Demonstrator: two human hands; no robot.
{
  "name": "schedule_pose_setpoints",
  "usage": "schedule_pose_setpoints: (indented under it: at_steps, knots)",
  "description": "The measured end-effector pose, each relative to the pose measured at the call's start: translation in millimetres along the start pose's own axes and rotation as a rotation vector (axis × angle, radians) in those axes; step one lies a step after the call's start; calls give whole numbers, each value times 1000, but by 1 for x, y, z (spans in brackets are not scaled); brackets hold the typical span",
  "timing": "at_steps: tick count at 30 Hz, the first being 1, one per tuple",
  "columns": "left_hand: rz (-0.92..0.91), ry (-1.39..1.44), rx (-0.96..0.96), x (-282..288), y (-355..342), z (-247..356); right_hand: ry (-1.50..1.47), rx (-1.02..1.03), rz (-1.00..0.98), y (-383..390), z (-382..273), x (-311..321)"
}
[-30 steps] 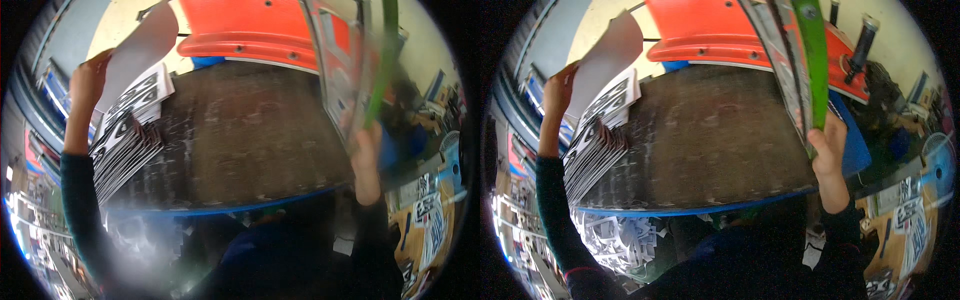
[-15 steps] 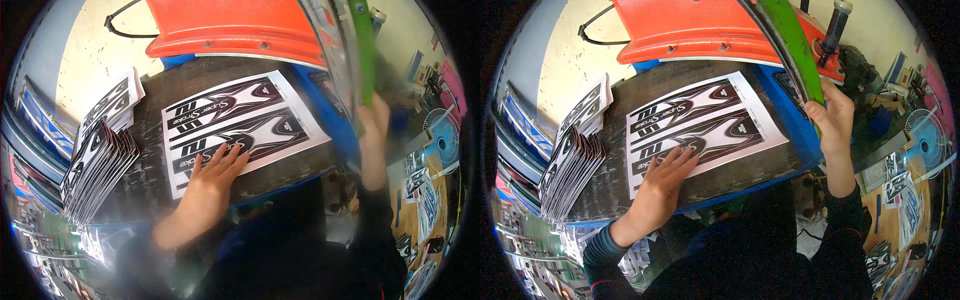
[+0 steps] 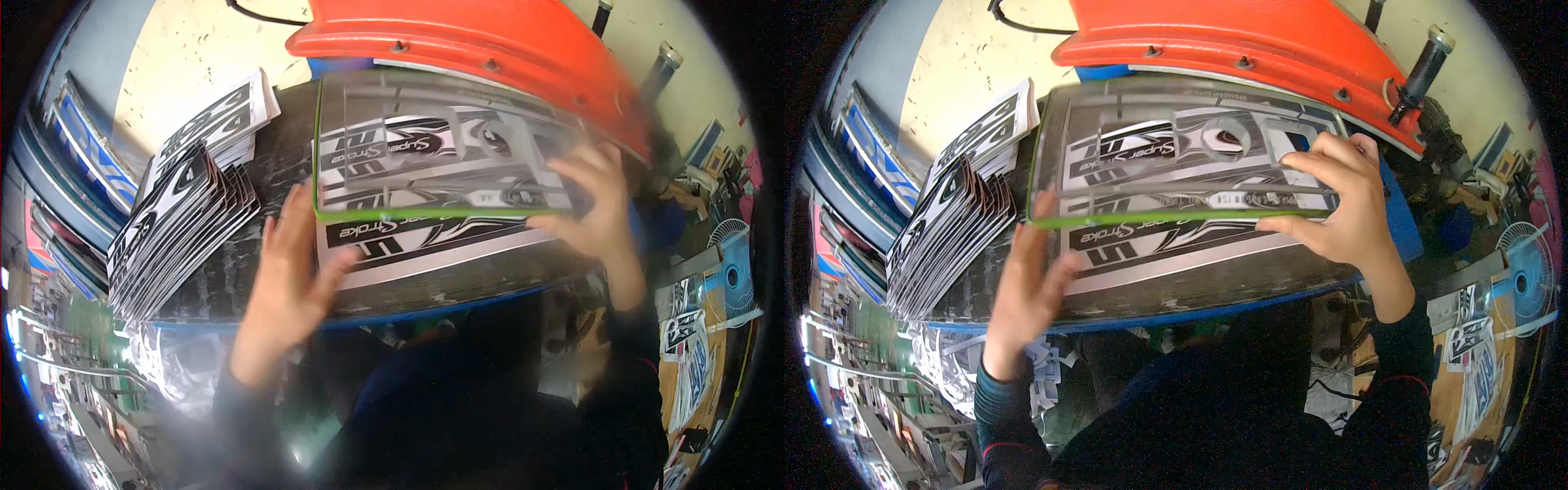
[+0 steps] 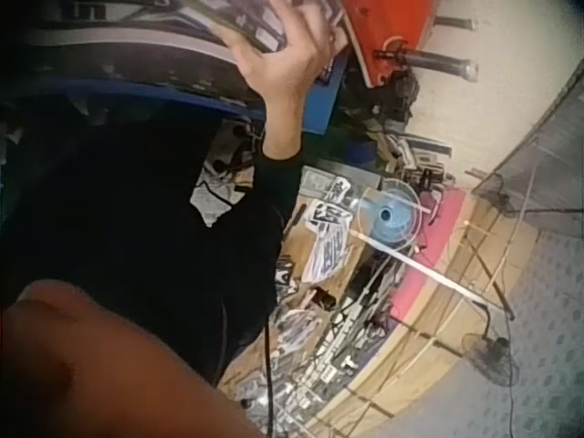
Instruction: The person is using a manual printing press to apply graphics or clear coats to sticker sheets in a factory setting.
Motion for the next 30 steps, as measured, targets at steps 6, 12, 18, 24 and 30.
schedule_pose_setpoints:
  at_steps: [6, 12, 18, 24, 30]
  knots:
    - [-17, 203, -4, 19, 32, -35, -15, 71, -162, 3, -21, -31]
    - [-129, 167, -90, 21, 33, -25, 23, 111, -238, 6, -32, -49]
    - [-114, -1, 33, 12, 34, -34, 31, 104, -280, 10, -30, -57]
    - [-96, 39, 61, 15, 33, -37, 33, 125, -253, 11, -32, -59]
    - [-80, 53, 41, 17, 33, -37, 30, 115, -259, 11, -34, -59]
Point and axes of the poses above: each hand's wrist, its own y-axis away from the middle knuckle, its own x-axis out of the back of the hand, z = x × y, the point moved 8 cm from there along -y, towards the middle knuckle, and after that the axes turned 11 degrees about -x, right-handed, at the moved point
